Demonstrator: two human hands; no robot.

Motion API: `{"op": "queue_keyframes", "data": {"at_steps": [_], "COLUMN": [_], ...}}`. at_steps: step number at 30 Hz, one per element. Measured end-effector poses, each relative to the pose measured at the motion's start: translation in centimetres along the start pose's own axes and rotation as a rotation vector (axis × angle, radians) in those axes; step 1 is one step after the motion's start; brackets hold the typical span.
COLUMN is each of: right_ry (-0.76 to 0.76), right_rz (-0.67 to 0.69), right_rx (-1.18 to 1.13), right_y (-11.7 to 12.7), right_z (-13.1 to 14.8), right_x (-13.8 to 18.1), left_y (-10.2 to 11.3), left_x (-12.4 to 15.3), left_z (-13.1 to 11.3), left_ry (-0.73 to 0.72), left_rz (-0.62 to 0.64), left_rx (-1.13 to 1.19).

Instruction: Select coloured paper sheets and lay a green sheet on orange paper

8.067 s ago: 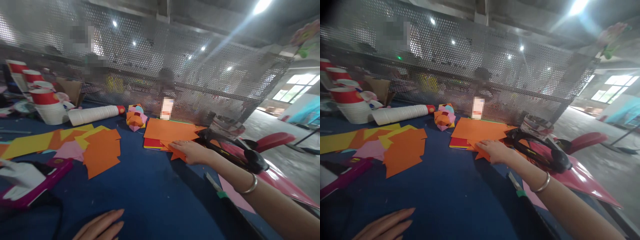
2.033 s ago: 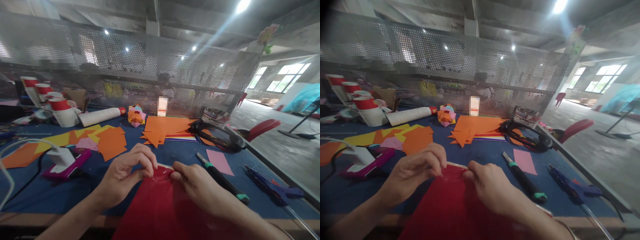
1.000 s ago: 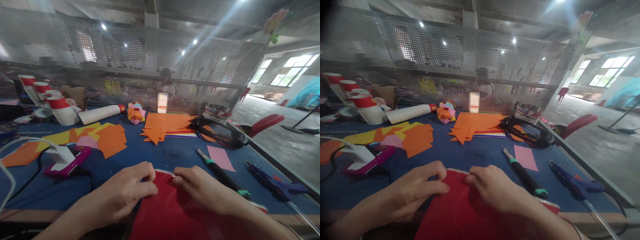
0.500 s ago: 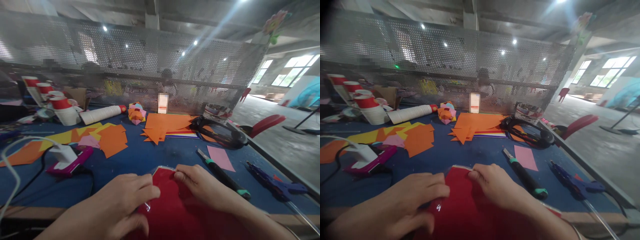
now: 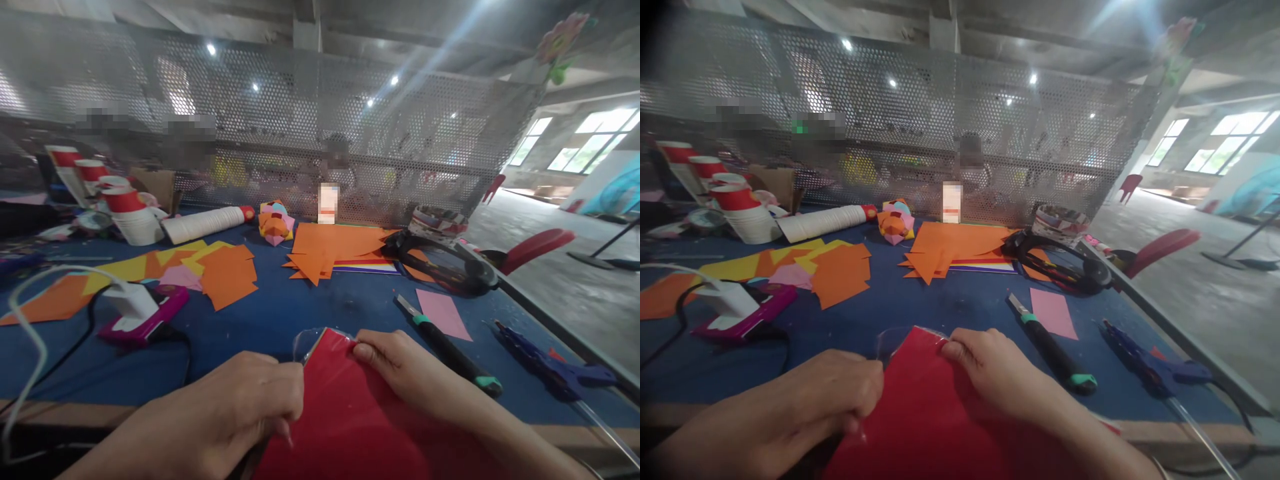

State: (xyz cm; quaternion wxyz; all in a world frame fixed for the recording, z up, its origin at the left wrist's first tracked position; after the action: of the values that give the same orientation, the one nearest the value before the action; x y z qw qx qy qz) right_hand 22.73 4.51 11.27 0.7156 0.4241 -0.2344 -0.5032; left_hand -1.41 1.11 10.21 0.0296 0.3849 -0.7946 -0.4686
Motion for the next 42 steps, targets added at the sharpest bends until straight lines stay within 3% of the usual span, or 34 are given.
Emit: {"op": "queue_keyframes", "data": {"at_steps": [11,17,20,23,29,31,36,39,42], "right_ry": [-0.005,-0.009,0.000,0.021,0.019,0.038,-0.020,-0.052,-0.053], "right_rz": [0.009,0.051,0.087,0.072,0.033,-0.001,-0.045,-0.087,-0.067], "right_rx": [-0.018,-0.072,-0.119,-0.127,-0.014,0.000,-0.008,-0.062,-0.086], "right_y": [-0.1,0.2,0.4,0.5,0.2,0.0,0.1,0.8,1.4], "right_z": [-0.8,-0.9,-0.3,0.3,0.8,0.8,-0.1,-1.0,-1.8], "right_x": [-0.6,-0.1,0.1,0.4,1.6,2.0,2.4,1.8,0.8], "left_y": [-0.7,-0.2,0.1,-0.2,-1.8,-1.9,-1.1,-0.6,-0.7], "left_x": [0.4,1.8,2.4,2.3,1.0,0.5,0.0,0.4,1.0], "left_z": [0.0,0.7,0.8,0.6,0.5,0.4,0.0,0.2,0.9], "left_ry": [-0.156,-0.023,0.023,0.135,0.312,0.304,0.203,0.149,0.038], "left_rz": [-0.164,0.018,0.045,0.015,-0.211,-0.221,-0.091,-0.094,-0.136], "left_rx": [-0.210,0.125,0.229,0.212,0.154,0.102,0.105,0.070,-0.107]}}
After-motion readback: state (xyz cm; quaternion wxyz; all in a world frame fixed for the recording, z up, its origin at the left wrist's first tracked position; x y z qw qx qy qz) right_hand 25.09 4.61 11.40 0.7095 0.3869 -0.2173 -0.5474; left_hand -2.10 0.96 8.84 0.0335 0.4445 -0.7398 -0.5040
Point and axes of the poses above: each hand's wrist, its own x-axis away from the middle knuckle, its own y-axis out of the back of the hand, z = x × y, the point moved 2 cm from there along -x, towards the middle knuckle, and after that the axes turned 14 degrees about -z, right-handed, at the moved point
